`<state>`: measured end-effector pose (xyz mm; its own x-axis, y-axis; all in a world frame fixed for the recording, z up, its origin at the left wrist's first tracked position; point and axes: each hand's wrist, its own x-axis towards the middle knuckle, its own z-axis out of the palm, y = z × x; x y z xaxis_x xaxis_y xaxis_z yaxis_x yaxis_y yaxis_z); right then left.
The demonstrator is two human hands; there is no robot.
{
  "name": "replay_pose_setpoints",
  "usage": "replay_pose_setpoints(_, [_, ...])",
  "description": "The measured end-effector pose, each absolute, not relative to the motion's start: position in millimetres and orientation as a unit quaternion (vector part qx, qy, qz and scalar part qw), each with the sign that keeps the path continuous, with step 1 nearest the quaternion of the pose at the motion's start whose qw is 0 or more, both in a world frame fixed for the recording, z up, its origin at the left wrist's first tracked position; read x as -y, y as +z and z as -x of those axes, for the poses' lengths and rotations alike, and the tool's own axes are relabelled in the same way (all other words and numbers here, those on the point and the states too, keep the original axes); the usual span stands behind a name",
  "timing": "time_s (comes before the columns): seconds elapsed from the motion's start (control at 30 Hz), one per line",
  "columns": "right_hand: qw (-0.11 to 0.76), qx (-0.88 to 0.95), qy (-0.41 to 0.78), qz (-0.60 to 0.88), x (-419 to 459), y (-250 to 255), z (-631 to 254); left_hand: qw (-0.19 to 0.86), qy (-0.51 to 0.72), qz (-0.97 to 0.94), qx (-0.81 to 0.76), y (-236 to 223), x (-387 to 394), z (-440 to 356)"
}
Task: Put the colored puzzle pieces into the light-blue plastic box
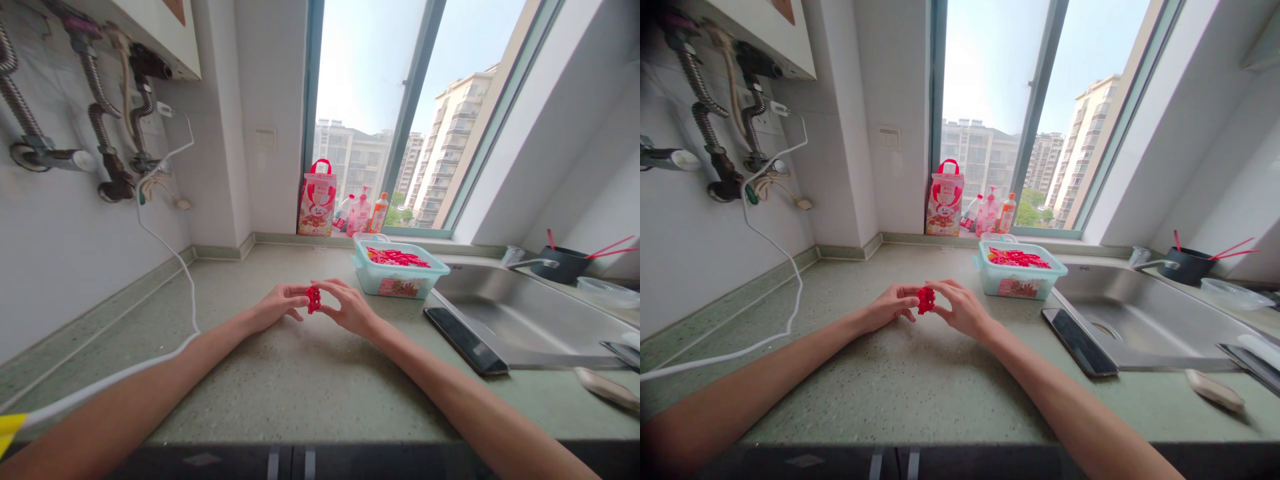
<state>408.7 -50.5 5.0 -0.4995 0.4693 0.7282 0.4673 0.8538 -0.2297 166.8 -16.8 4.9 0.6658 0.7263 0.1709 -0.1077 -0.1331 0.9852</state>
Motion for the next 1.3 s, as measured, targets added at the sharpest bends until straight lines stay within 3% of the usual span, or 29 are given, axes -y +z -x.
replay_pose_setpoints(0.63, [0.389,0.875,-0.039,0.285,64.2,7.9,-394.7,0.594,0.327,-0.697,-0.234,8.5,20.7,-166.1])
replay_pose_setpoints(1.3, [0.440,0.849,-0.052,0.288,62.0,8.1,-391.6,0.612,0.284,-0.707,-0.213,5.7,18.5,-165.8])
